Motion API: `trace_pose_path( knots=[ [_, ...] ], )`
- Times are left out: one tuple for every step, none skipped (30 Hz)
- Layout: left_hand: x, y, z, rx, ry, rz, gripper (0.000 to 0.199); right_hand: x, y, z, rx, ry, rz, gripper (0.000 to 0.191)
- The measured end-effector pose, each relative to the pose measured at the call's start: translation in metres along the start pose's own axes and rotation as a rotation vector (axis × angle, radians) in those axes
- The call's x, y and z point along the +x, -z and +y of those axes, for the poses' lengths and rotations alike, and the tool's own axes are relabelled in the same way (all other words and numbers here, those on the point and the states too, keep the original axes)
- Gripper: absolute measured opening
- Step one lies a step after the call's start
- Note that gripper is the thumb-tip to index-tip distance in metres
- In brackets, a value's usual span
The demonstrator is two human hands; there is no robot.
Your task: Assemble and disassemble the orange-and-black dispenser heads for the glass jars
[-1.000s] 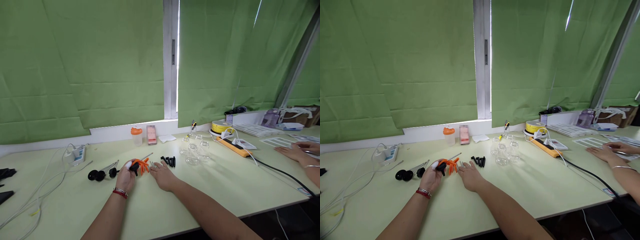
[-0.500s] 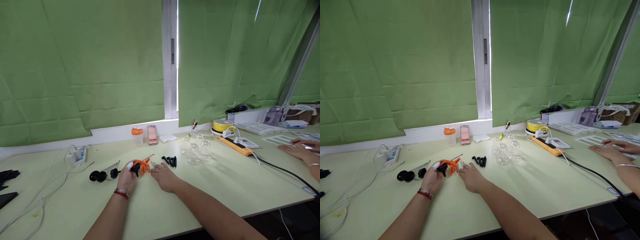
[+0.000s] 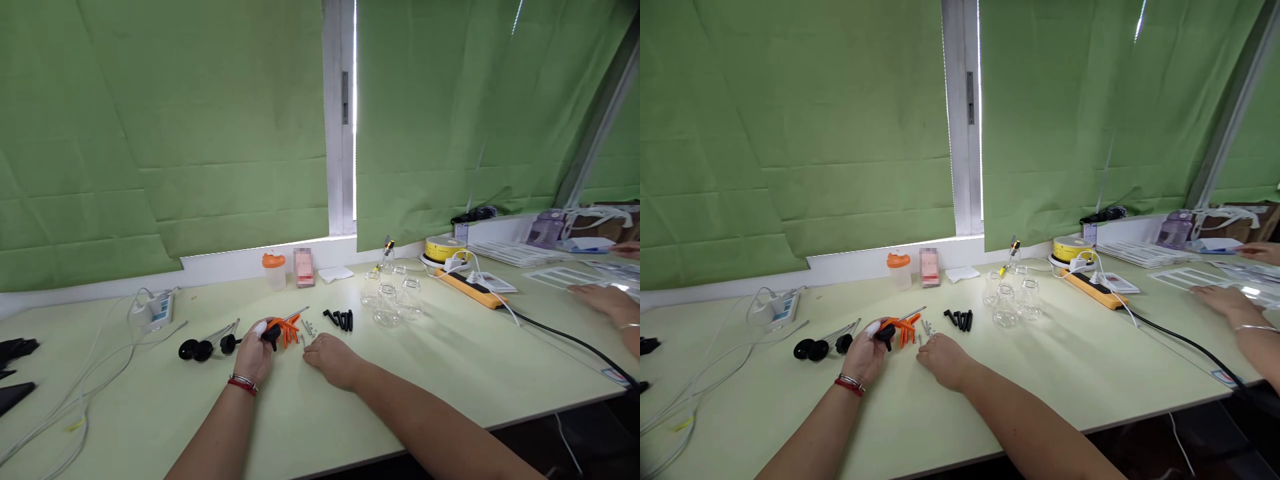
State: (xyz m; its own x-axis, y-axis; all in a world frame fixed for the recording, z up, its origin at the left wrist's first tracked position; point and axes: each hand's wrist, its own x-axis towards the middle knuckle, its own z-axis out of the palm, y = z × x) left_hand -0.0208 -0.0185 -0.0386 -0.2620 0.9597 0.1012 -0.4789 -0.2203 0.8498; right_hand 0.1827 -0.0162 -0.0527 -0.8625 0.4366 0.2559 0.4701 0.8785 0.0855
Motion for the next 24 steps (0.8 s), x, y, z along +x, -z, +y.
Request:
trace_pose_path(
  knots=[
    [-0.001, 0.000, 0.000, 0.003, 0.004, -0.003, 0.014, -0.001, 0.001, -0.003, -0.023, 0.032, -0.006, 0.021],
    [-0.001, -0.001, 0.000, 0.005, 0.010, -0.005, 0.015, -0.002, 0.002, -0.007, -0.054, 0.066, -0.003, 0.018],
    [-0.001, -0.001, 0.000, 0.004, 0.015, -0.004, 0.014, -0.003, 0.003, -0.011, -0.088, 0.102, 0.009, 0.016],
    [-0.002, -0.002, 0.000, 0.003, 0.020, -0.003, 0.014, -0.003, 0.003, -0.016, -0.123, 0.138, 0.028, 0.016],
    [-0.002, -0.002, -0.001, 0.001, 0.023, -0.002, 0.014, -0.003, 0.002, -0.021, -0.156, 0.176, 0.053, 0.016],
    [-0.002, -0.003, -0.002, -0.001, 0.024, -0.003, 0.014, -0.002, 0.002, -0.025, -0.185, 0.213, 0.079, 0.016],
    [-0.002, -0.004, -0.003, -0.002, 0.025, -0.009, 0.014, -0.002, 0.002, -0.030, -0.208, 0.246, 0.106, 0.016],
    [-0.003, -0.005, -0.004, -0.002, 0.028, -0.023, 0.014, -0.001, 0.002, -0.034, -0.224, 0.277, 0.130, 0.016],
    [-0.004, -0.006, -0.006, -0.001, 0.038, -0.044, 0.015, -0.001, 0.002, -0.037, -0.234, 0.303, 0.149, 0.017],
    [-0.006, -0.007, -0.006, -0.002, 0.051, -0.070, 0.016, 0.000, 0.003, -0.040, -0.240, 0.320, 0.162, 0.017],
    [-0.008, -0.008, -0.007, -0.004, 0.067, -0.097, 0.016, 0.000, 0.004, -0.042, -0.242, 0.329, 0.168, 0.018],
    [-0.010, -0.010, -0.007, -0.006, 0.086, -0.124, 0.017, 0.000, 0.006, -0.043, -0.240, 0.329, 0.168, 0.018],
    [-0.012, -0.012, -0.008, -0.007, 0.106, -0.146, 0.018, 0.000, 0.007, -0.043, -0.235, 0.324, 0.163, 0.018],
    [-0.015, -0.013, -0.008, -0.006, 0.127, -0.163, 0.019, 0.000, 0.008, -0.043, -0.230, 0.316, 0.156, 0.018],
    [-0.017, -0.015, -0.008, -0.004, 0.148, -0.176, 0.020, -0.001, 0.009, -0.042, -0.226, 0.307, 0.145, 0.018],
    [-0.019, -0.016, -0.008, -0.001, 0.170, -0.189, 0.021, -0.001, 0.010, -0.041, -0.222, 0.298, 0.132, 0.017],
    [-0.021, -0.017, -0.009, 0.002, 0.193, -0.203, 0.021, -0.001, 0.010, -0.040, -0.220, 0.290, 0.116, 0.016],
    [-0.023, -0.019, -0.009, 0.003, 0.212, -0.219, 0.022, -0.001, 0.010, -0.039, -0.217, 0.282, 0.098, 0.015],
    [-0.024, -0.020, -0.010, 0.002, 0.229, -0.234, 0.022, -0.001, 0.010, -0.038, -0.212, 0.275, 0.078, 0.014],
    [-0.025, -0.021, -0.010, 0.000, 0.243, -0.249, 0.022, 0.000, 0.011, -0.036, -0.206, 0.267, 0.062, 0.014],
    [-0.026, -0.021, -0.011, -0.003, 0.256, -0.261, 0.022, 0.000, 0.011, -0.035, -0.197, 0.260, 0.050, 0.014],
    [-0.027, -0.022, -0.011, -0.006, 0.266, -0.269, 0.021, 0.000, 0.011, -0.035, -0.187, 0.255, 0.043, 0.014],
    [-0.028, -0.023, -0.011, -0.008, 0.276, -0.276, 0.020, 0.001, 0.012, -0.034, -0.179, 0.253, 0.039, 0.014],
    [-0.028, -0.023, -0.011, -0.010, 0.284, -0.281, 0.020, 0.001, 0.012, -0.034, -0.174, 0.251, 0.034, 0.014]
  ],
)
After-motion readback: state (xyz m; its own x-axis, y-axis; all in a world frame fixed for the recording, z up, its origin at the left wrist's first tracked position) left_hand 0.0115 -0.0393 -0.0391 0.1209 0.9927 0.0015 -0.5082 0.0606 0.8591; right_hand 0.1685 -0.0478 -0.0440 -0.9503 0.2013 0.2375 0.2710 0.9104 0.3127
